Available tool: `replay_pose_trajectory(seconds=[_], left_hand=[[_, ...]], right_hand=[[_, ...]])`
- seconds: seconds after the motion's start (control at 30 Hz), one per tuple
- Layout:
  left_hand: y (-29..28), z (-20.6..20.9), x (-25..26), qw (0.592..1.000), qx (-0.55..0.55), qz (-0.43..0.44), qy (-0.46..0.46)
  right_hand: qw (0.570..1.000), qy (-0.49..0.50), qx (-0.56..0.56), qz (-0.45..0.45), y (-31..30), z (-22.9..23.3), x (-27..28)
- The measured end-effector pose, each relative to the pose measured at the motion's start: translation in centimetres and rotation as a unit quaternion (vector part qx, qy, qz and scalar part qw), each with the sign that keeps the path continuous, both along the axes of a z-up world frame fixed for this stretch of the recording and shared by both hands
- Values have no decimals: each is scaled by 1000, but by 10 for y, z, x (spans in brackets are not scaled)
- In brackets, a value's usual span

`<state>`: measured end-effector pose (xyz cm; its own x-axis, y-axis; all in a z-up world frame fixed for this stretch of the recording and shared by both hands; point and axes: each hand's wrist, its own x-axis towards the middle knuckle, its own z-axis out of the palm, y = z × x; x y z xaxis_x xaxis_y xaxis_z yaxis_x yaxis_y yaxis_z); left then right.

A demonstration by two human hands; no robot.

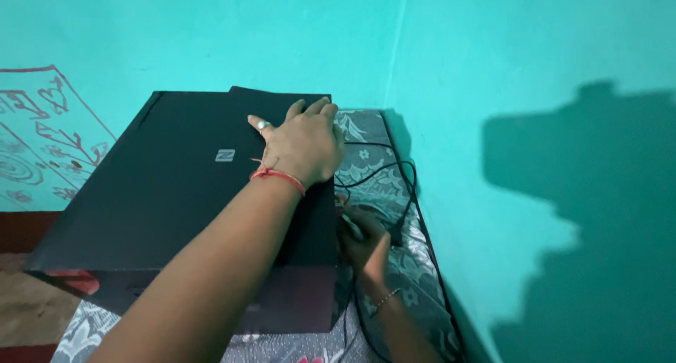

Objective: The person wipes the exterior of a black computer tower with a multicolored cloth, then moves to a smaller black box and wipes it as well. The person also handles and wipes a black cable connected to the tower.

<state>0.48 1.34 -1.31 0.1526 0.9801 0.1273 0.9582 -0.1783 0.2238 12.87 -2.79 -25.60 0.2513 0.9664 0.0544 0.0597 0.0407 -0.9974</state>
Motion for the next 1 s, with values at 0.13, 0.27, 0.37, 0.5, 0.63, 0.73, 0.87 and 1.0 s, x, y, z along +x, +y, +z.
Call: replay_pose_trajectory(seconds=[0.13, 0.27, 0.37, 0.5, 0.63, 0.73, 0.87, 1.0], left_hand=[[0, 2, 0, 1000, 6, 1, -8], [-1, 2, 0, 1000, -2, -1, -4], [-1, 4, 2, 1000, -9, -3, -12], [-2, 1, 2, 1000, -6, 4, -15], [1, -1, 2, 1000, -3, 7, -26], [2, -2, 3, 1000, -4, 10, -25], [1, -1, 2, 1000, -6, 10, -19], [0, 0, -1, 1000, 1, 0, -21]], right_hand=[[978, 8, 209, 29, 33, -36, 0], [932, -150, 330, 21, 45, -61, 6], [952, -190, 231, 67, 40, -41, 15], [960, -250, 42, 118, 30, -24, 18], [936, -298, 23, 187, 43, -18, 24], [886, -376, 123, 243, 53, -5, 34], [825, -450, 82, 332, 55, 17, 37], [810, -437, -23, 390, 59, 22, 51]])
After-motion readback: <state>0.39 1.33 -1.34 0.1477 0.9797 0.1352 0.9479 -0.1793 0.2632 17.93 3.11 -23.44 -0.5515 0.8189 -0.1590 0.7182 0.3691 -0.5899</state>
